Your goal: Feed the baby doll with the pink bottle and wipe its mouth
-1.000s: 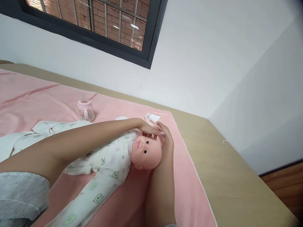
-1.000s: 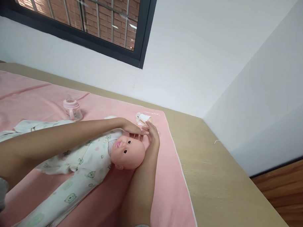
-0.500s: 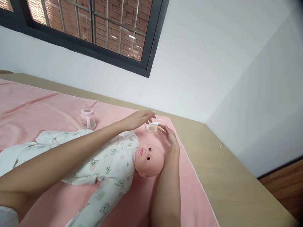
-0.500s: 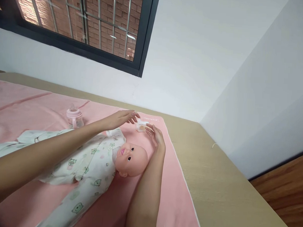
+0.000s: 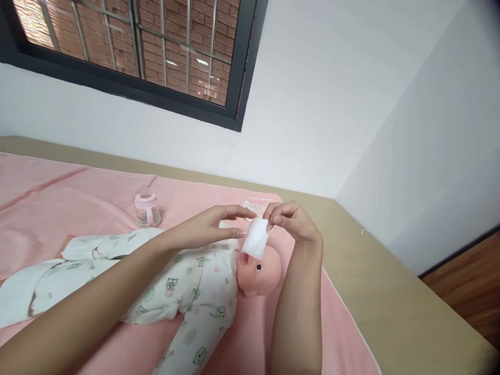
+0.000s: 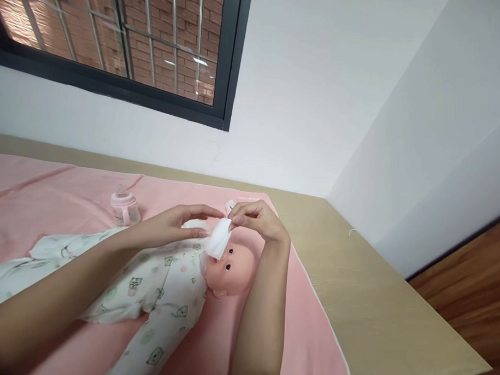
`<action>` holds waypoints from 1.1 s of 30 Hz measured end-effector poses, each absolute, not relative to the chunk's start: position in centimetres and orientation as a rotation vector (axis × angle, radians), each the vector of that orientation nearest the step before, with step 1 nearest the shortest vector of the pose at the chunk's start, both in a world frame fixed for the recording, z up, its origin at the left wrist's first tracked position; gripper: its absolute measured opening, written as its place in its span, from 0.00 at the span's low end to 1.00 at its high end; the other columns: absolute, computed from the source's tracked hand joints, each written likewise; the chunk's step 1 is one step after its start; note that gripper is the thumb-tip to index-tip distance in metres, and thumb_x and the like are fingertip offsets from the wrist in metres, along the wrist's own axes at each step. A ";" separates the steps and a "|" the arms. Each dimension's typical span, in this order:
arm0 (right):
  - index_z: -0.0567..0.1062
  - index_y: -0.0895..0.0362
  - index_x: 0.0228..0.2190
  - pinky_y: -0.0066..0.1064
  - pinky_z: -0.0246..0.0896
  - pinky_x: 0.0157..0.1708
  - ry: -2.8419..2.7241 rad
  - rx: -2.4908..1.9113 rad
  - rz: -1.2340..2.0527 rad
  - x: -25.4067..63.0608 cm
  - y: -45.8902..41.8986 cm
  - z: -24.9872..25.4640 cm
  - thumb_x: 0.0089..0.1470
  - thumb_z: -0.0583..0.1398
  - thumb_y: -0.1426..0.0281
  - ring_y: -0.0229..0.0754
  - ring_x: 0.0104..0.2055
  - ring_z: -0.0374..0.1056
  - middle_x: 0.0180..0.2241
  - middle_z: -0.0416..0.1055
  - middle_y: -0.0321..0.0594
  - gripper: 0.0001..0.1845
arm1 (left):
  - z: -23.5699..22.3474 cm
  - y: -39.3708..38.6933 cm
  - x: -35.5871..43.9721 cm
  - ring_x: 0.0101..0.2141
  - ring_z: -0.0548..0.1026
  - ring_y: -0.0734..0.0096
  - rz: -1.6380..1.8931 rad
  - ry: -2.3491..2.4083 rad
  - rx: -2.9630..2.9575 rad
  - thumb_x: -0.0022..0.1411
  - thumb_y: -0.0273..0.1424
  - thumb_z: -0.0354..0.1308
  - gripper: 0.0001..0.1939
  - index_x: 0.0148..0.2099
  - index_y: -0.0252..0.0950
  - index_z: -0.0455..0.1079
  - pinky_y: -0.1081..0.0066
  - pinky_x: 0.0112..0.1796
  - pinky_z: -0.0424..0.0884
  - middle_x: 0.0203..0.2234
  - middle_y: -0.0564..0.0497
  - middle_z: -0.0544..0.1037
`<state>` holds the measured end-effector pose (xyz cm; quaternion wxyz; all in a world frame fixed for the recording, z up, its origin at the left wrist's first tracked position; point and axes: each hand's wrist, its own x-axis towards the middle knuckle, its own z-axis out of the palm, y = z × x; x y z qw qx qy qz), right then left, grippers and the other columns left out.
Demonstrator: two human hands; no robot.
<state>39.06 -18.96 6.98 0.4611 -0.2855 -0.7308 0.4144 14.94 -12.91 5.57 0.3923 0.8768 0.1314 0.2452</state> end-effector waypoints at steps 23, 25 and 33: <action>0.80 0.55 0.32 0.31 0.62 0.46 -2.091 -1.028 0.824 32.1 -21.1 9.5 0.57 0.64 0.67 0.38 0.41 0.68 0.35 0.73 0.38 0.05 | 7.0 -14.2 10.7 0.48 0.73 0.68 0.989 0.099 2.222 0.56 0.28 0.68 0.01 0.33 0.40 0.79 0.69 0.52 0.68 0.46 0.51 0.76; 0.80 0.54 0.34 0.31 0.62 0.47 -2.124 -0.951 0.873 32.3 -21.0 9.4 0.57 0.64 0.68 0.39 0.43 0.68 0.37 0.73 0.38 0.04 | 7.0 -14.2 10.6 0.46 0.75 0.67 0.978 0.069 2.145 0.57 0.28 0.67 0.02 0.34 0.40 0.79 0.67 0.52 0.69 0.40 0.52 0.79; 0.78 0.54 0.40 0.35 0.66 0.50 -1.724 -0.853 0.973 38.2 -17.8 6.1 0.58 0.63 0.62 0.41 0.45 0.71 0.41 0.74 0.41 0.11 | 6.6 -13.6 10.6 0.37 0.75 0.69 0.820 0.144 2.012 0.57 0.31 0.67 0.06 0.31 0.35 0.75 0.69 0.42 0.72 0.31 0.50 0.75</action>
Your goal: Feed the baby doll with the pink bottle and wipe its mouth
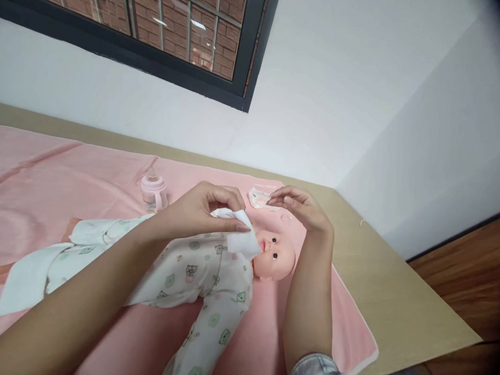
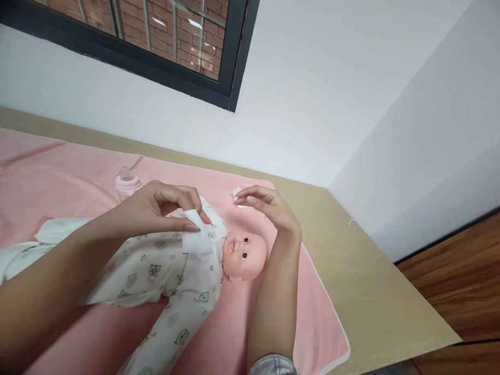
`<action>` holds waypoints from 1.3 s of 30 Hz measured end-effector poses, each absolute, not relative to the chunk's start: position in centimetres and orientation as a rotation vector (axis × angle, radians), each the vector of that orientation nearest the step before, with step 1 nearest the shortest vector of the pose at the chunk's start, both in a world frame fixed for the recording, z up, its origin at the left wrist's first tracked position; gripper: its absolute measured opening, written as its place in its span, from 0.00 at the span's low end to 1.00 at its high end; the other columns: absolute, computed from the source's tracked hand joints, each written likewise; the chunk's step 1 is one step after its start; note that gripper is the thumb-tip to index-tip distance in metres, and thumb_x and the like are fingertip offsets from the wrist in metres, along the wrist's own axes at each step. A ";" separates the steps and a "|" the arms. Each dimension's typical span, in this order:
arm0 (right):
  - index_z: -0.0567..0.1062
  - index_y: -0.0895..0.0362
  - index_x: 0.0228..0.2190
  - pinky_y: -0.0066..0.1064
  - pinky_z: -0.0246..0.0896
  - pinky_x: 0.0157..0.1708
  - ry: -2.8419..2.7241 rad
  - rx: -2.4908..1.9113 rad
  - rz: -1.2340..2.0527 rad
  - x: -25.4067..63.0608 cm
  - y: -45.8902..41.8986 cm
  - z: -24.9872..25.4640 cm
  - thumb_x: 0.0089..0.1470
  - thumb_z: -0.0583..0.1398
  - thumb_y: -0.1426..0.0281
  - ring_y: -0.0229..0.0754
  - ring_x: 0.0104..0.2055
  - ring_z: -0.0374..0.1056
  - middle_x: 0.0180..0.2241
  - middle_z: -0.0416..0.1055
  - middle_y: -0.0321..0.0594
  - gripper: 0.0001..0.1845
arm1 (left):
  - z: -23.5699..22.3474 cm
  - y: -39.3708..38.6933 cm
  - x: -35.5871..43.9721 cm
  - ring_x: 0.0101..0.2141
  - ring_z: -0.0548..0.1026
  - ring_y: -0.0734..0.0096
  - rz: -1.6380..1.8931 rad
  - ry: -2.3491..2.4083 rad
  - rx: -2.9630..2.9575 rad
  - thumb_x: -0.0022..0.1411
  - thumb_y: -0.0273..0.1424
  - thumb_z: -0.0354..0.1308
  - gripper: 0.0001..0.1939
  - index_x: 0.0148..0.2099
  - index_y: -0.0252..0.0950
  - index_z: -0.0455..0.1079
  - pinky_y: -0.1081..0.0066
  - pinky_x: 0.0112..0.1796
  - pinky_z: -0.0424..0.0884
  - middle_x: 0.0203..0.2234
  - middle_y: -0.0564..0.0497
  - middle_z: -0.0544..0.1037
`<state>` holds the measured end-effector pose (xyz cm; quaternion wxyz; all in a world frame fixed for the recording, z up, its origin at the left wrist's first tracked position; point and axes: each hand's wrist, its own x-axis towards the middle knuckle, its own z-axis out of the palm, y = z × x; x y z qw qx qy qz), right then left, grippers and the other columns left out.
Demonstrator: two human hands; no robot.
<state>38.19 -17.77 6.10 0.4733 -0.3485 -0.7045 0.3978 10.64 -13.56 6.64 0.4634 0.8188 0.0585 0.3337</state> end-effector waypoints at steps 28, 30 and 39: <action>0.72 0.57 0.41 0.39 0.68 0.55 -0.805 -0.998 1.280 43.2 -10.6 -9.4 0.51 0.66 0.65 0.47 0.47 0.73 0.42 0.76 0.47 0.17 | 2.4 -15.1 15.6 0.31 0.73 0.73 0.499 0.333 2.600 0.60 0.23 0.56 0.08 0.33 0.36 0.76 0.75 0.33 0.63 0.31 0.53 0.76; 0.72 0.59 0.42 0.39 0.68 0.54 -0.808 -0.985 1.272 43.4 -10.6 -9.6 0.52 0.65 0.65 0.47 0.46 0.74 0.42 0.75 0.48 0.17 | 2.4 -15.3 15.6 0.30 0.73 0.73 0.488 0.350 2.621 0.60 0.23 0.56 0.08 0.33 0.36 0.76 0.74 0.33 0.63 0.31 0.52 0.76; 0.72 0.61 0.43 0.38 0.70 0.52 -0.801 -0.959 1.299 44.0 -10.1 -10.2 0.55 0.64 0.66 0.48 0.46 0.74 0.43 0.75 0.50 0.16 | 2.3 -14.7 15.4 0.31 0.74 0.70 0.521 0.375 2.641 0.62 0.25 0.51 0.12 0.31 0.35 0.74 0.72 0.35 0.65 0.32 0.50 0.76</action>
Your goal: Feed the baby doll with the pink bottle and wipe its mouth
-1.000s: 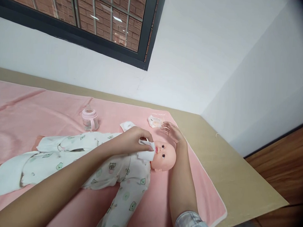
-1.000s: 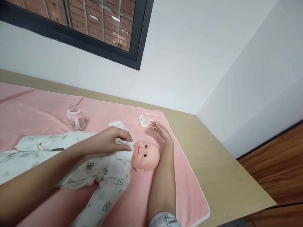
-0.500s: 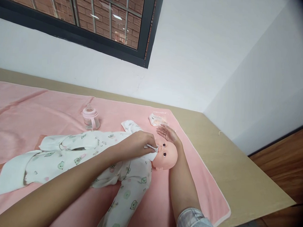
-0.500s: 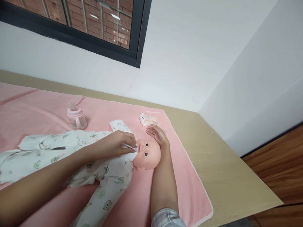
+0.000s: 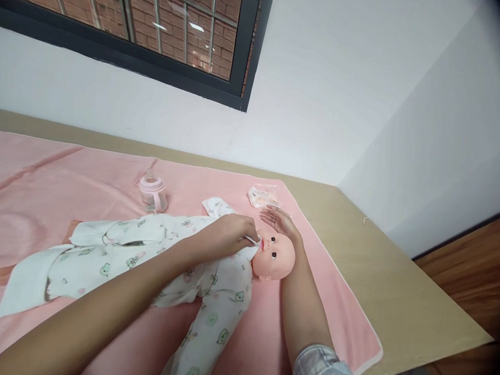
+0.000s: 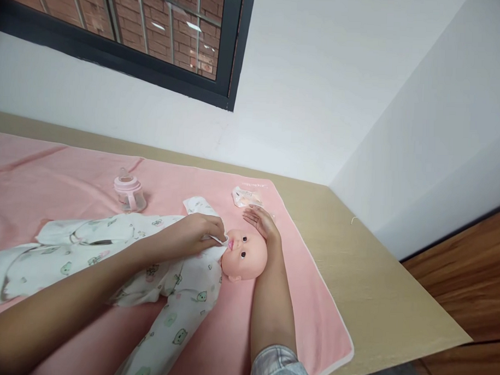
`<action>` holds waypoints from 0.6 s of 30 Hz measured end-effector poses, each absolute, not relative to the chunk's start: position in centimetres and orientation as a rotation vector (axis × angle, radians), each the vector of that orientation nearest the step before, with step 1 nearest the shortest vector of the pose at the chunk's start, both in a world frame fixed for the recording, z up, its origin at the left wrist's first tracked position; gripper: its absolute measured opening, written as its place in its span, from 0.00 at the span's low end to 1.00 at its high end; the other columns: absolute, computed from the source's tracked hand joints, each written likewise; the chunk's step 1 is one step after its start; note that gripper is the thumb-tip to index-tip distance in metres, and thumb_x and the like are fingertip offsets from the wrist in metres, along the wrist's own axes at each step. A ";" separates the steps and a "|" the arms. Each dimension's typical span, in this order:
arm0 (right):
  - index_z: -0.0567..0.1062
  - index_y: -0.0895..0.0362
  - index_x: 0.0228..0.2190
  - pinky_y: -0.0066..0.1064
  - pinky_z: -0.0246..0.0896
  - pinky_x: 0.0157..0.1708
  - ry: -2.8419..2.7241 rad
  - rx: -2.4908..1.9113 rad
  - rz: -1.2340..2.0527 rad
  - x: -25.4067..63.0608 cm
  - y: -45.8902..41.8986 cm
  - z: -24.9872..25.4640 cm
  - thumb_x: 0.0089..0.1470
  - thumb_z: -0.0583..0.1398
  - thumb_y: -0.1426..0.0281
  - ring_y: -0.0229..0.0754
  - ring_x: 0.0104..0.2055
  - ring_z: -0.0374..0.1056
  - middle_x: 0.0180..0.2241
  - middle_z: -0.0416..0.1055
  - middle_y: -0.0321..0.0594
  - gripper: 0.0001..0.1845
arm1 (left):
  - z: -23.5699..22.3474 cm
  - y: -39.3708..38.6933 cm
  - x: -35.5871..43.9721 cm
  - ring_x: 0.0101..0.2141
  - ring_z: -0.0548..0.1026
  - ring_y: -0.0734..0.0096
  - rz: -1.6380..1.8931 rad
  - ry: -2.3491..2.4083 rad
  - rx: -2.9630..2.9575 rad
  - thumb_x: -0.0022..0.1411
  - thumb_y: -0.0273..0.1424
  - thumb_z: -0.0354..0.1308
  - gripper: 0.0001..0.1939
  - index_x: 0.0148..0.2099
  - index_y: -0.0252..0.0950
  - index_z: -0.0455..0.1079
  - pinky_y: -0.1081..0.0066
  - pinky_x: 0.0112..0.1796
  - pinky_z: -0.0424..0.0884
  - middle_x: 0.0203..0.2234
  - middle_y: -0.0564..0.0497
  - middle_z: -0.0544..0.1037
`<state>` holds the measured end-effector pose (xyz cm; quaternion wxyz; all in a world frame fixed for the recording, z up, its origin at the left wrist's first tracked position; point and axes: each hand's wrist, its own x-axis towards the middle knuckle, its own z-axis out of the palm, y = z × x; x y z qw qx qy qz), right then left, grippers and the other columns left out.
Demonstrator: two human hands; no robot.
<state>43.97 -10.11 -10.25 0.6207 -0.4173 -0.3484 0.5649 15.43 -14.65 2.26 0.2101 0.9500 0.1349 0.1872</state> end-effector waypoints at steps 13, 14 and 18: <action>0.73 0.61 0.43 0.37 0.71 0.51 -0.818 -0.952 1.293 44.0 -10.2 -10.3 0.54 0.64 0.67 0.48 0.46 0.74 0.42 0.75 0.49 0.15 | 2.1 -14.4 15.4 0.34 0.73 0.68 0.504 0.428 2.670 0.62 0.23 0.50 0.12 0.35 0.35 0.75 0.70 0.36 0.65 0.33 0.50 0.76; 0.73 0.61 0.42 0.37 0.71 0.51 -0.815 -0.953 1.292 44.0 -10.3 -10.3 0.54 0.64 0.67 0.48 0.46 0.74 0.42 0.75 0.48 0.15 | 2.0 -14.4 15.4 0.35 0.74 0.68 0.503 0.432 2.671 0.62 0.23 0.50 0.12 0.36 0.35 0.75 0.70 0.37 0.65 0.33 0.50 0.76; 0.73 0.60 0.43 0.38 0.70 0.52 -0.827 -0.954 1.288 44.0 -10.3 -10.3 0.54 0.64 0.68 0.47 0.47 0.74 0.42 0.75 0.48 0.15 | 1.9 -14.3 15.6 0.37 0.74 0.67 0.542 0.453 2.683 0.63 0.24 0.52 0.10 0.38 0.35 0.75 0.70 0.38 0.65 0.35 0.50 0.77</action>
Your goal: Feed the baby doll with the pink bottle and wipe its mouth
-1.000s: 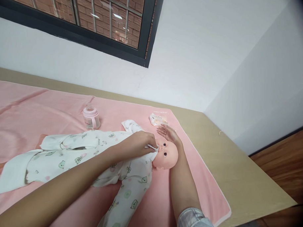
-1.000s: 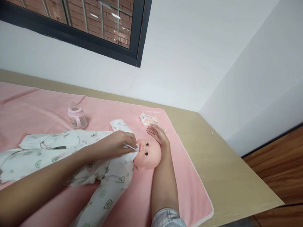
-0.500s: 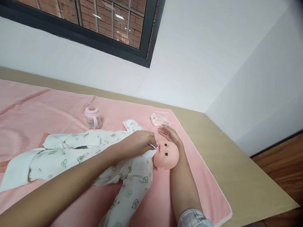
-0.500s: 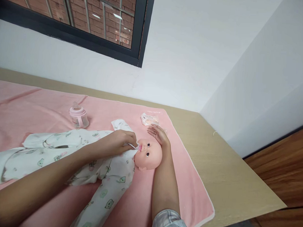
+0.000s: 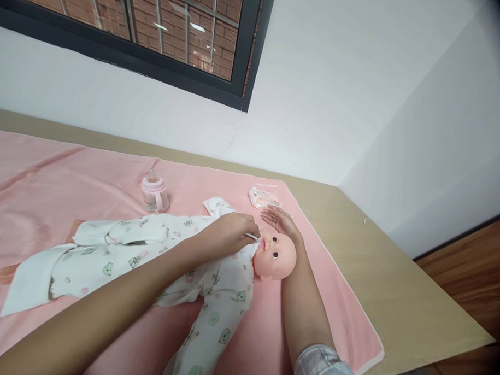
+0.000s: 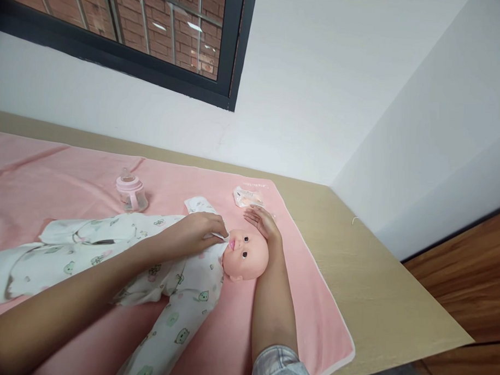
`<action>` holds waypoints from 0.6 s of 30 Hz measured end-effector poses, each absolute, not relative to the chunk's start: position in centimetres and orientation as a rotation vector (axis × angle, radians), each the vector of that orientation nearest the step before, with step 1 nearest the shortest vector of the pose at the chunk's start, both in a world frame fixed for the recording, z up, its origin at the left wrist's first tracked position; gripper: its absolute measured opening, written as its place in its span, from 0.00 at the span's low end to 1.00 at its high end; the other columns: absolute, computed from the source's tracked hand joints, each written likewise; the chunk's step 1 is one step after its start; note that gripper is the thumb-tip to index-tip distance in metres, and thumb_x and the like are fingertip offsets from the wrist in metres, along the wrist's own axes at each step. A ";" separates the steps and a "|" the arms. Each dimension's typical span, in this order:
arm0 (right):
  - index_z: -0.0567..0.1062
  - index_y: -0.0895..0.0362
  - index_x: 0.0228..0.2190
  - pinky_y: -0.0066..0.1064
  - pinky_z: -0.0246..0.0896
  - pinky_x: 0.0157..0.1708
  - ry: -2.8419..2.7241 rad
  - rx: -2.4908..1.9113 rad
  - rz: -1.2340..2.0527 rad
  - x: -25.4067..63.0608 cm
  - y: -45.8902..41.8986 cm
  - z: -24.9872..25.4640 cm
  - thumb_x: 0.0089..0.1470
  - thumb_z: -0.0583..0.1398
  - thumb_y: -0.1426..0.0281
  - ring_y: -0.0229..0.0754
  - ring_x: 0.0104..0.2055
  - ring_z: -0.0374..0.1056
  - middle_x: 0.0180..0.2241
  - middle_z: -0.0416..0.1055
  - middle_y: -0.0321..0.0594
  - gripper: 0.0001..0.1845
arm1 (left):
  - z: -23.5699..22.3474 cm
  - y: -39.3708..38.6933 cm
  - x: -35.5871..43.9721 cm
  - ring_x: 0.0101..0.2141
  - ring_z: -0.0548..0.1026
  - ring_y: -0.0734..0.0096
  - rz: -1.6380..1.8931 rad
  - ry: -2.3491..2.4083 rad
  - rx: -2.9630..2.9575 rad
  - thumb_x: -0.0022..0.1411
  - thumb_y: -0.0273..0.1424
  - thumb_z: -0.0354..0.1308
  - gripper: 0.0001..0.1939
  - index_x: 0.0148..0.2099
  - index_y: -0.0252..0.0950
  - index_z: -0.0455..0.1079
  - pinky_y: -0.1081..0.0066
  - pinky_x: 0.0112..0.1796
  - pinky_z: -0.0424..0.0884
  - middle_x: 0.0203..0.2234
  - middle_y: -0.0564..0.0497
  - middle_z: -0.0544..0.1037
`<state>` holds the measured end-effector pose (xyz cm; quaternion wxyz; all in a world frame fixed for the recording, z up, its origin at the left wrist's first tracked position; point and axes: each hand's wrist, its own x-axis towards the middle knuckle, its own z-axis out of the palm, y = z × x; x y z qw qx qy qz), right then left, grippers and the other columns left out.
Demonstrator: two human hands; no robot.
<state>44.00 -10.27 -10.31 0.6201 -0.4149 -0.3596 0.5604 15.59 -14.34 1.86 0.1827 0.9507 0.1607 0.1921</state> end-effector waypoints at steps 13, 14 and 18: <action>0.73 0.57 0.39 0.42 0.67 0.55 -0.822 -0.983 1.285 43.7 -10.3 -9.9 0.52 0.65 0.69 0.44 0.45 0.73 0.37 0.76 0.43 0.12 | 1.5 -14.3 16.1 0.36 0.74 0.65 0.649 0.497 2.811 0.63 0.22 0.52 0.11 0.37 0.36 0.76 0.67 0.39 0.64 0.33 0.50 0.79; 0.73 0.57 0.39 0.41 0.67 0.55 -0.815 -0.988 1.286 43.7 -10.3 -9.9 0.52 0.65 0.70 0.44 0.45 0.73 0.37 0.76 0.43 0.11 | 1.4 -14.3 16.1 0.36 0.74 0.65 0.652 0.496 2.822 0.63 0.22 0.52 0.12 0.37 0.36 0.76 0.67 0.39 0.64 0.33 0.49 0.78; 0.73 0.57 0.39 0.41 0.68 0.55 -0.811 -0.992 1.287 43.8 -10.2 -9.9 0.52 0.65 0.70 0.44 0.46 0.73 0.37 0.76 0.43 0.11 | 1.1 -14.1 16.3 0.36 0.74 0.65 0.621 0.485 2.843 0.64 0.22 0.51 0.12 0.38 0.35 0.77 0.66 0.40 0.64 0.33 0.49 0.78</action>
